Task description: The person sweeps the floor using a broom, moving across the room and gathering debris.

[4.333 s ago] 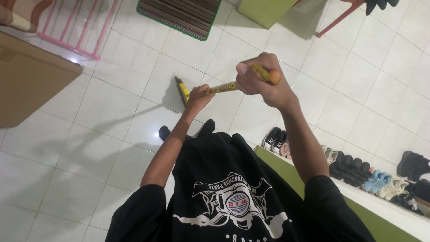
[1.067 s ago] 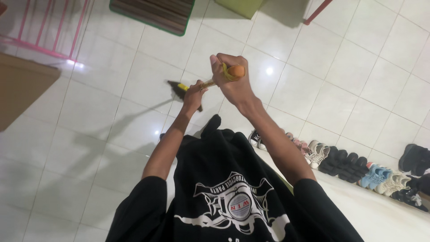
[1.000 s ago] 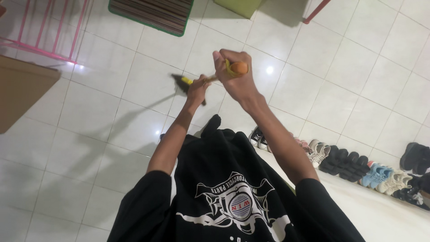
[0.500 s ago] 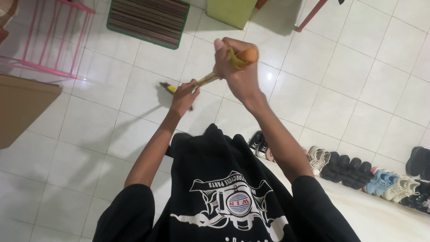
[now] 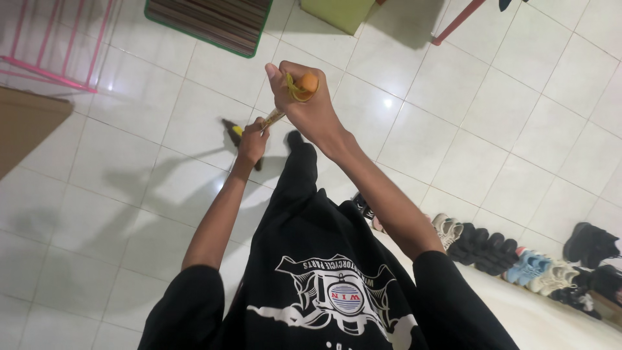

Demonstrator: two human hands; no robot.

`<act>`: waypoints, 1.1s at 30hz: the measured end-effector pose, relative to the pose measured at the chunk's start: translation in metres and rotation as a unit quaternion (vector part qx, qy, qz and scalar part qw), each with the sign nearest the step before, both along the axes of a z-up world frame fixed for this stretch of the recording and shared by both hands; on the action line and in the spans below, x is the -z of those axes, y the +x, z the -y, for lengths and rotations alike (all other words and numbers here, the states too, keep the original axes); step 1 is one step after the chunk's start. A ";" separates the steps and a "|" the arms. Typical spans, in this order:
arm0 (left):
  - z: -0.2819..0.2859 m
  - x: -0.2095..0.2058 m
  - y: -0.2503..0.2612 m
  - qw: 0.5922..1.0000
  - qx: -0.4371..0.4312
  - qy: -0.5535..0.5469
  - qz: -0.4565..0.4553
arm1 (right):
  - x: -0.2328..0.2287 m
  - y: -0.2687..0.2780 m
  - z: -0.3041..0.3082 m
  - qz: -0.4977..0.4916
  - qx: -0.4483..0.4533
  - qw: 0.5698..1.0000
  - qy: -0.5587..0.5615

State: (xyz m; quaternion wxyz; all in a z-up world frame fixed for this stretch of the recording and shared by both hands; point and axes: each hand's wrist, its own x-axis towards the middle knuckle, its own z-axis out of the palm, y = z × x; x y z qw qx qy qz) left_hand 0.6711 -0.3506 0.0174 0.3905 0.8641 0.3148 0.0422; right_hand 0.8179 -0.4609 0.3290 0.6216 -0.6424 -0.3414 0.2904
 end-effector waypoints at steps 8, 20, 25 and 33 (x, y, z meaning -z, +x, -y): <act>-0.001 0.008 0.116 0.996 -0.053 -0.062 0.040 | -0.006 0.078 -0.013 0.039 0.027 0.998 -0.051; -0.012 -0.029 0.270 0.994 0.013 -0.076 0.082 | -0.046 0.190 -0.013 0.124 0.041 0.991 0.012; -0.034 -0.082 0.260 0.994 0.059 -0.085 0.045 | -0.070 0.203 -0.020 0.069 0.036 0.997 0.022; -0.075 -0.077 0.205 0.998 0.041 -0.021 0.050 | -0.049 0.206 -0.057 -0.004 0.008 0.999 0.033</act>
